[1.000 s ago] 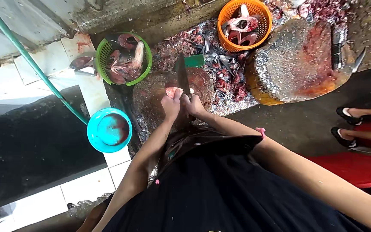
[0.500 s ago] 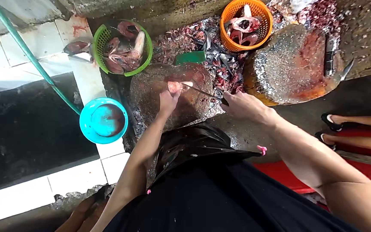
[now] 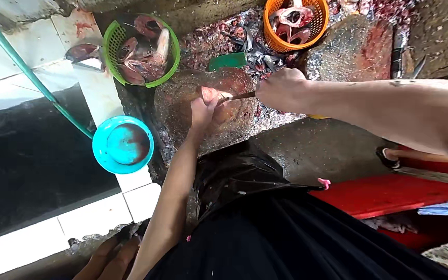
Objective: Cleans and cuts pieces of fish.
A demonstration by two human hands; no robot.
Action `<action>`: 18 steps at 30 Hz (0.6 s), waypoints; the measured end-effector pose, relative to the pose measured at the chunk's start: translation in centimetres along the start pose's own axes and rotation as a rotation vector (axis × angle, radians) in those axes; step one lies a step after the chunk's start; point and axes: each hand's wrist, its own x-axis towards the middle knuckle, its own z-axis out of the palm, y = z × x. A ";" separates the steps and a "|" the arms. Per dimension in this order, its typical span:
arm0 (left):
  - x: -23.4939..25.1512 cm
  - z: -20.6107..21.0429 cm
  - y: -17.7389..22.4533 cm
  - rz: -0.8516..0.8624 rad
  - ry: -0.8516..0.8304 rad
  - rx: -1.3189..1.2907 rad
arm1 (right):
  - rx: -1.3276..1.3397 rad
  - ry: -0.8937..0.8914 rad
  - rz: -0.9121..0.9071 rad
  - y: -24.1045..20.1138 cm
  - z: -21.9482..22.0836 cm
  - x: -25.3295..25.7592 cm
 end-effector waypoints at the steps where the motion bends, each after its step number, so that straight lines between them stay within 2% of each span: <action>1: 0.5 0.1 -0.2 -0.007 0.037 -0.042 | 0.042 0.024 0.018 0.1 0.8 0.3; 4: 1.2 0.6 -0.8 0.014 0.128 -0.179 | 0.232 0.070 0.082 0.2 5.0 0.7; 9: 2.4 0.8 -1.1 0.048 0.144 -0.214 | 0.456 0.053 0.225 -3.0 12.6 1.5; 11: 2.9 0.9 -1.0 0.041 0.135 -0.213 | 0.520 0.046 0.276 -4.8 13.6 1.3; 14: 3.3 1.2 -1.2 0.047 0.123 -0.221 | 0.512 -0.065 0.367 -7.5 10.1 -0.1; 16: 3.7 1.1 -1.1 0.032 0.091 -0.187 | 0.528 -0.169 0.392 -8.7 5.8 -0.8; 18: 5.1 0.2 -0.1 -0.027 0.007 -0.110 | 0.573 -0.202 0.397 -9.5 1.7 0.1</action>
